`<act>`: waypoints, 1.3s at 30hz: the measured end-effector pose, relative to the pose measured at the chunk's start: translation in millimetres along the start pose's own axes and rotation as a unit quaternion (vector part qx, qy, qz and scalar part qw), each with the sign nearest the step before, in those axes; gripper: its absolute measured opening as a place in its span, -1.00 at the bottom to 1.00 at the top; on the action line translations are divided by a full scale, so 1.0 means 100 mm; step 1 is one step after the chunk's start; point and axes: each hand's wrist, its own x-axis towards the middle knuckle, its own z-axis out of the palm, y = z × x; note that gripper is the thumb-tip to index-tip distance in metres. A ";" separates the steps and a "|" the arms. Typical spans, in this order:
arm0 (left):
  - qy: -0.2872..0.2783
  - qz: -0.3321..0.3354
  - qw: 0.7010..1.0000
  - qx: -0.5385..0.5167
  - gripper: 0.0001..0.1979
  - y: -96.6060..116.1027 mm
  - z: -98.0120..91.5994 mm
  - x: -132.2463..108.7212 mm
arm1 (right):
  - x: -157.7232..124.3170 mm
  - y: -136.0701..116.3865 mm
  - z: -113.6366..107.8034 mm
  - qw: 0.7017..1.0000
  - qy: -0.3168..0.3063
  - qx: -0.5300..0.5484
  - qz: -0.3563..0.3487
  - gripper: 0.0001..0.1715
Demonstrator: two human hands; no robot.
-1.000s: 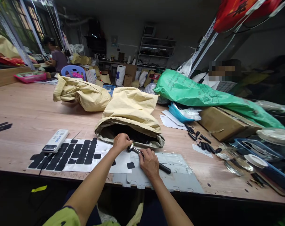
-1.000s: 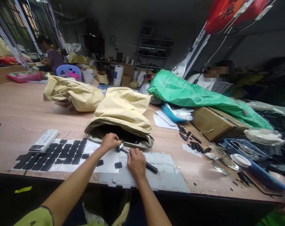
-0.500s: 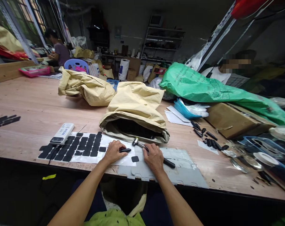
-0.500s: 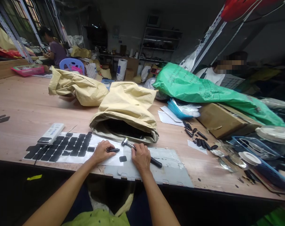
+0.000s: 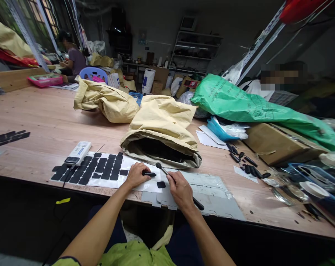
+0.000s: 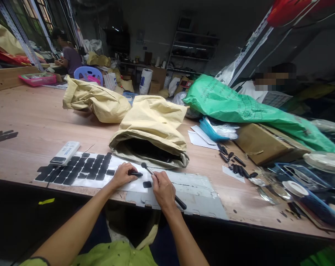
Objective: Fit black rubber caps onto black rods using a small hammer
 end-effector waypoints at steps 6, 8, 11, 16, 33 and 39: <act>-0.002 -0.039 0.999 0.006 -0.85 0.04 0.01 0.02 | -0.10 -0.19 0.06 0.999 -0.026 0.039 -0.012 -0.64; 0.000 -0.055 0.998 -0.001 -0.85 0.06 0.01 0.02 | -0.11 -0.23 0.07 0.999 -0.003 0.046 -0.020 -0.62; 0.007 -0.061 0.998 -0.011 -0.86 0.09 0.01 0.02 | -0.15 -0.28 0.09 0.997 0.034 0.057 -0.035 -0.60; 0.007 -0.064 0.998 0.004 -0.90 0.09 0.02 0.03 | -0.20 -0.29 0.14 0.999 0.019 -0.008 -0.039 -0.62; 0.017 -0.055 0.998 -0.004 -0.87 0.09 0.03 0.02 | -0.07 -0.12 -0.01 0.997 0.072 -0.033 -0.001 -0.65; 0.011 -0.031 0.999 -0.001 -0.89 0.06 0.02 0.00 | 0.26 0.19 0.05 0.989 0.071 -0.103 -0.080 -0.67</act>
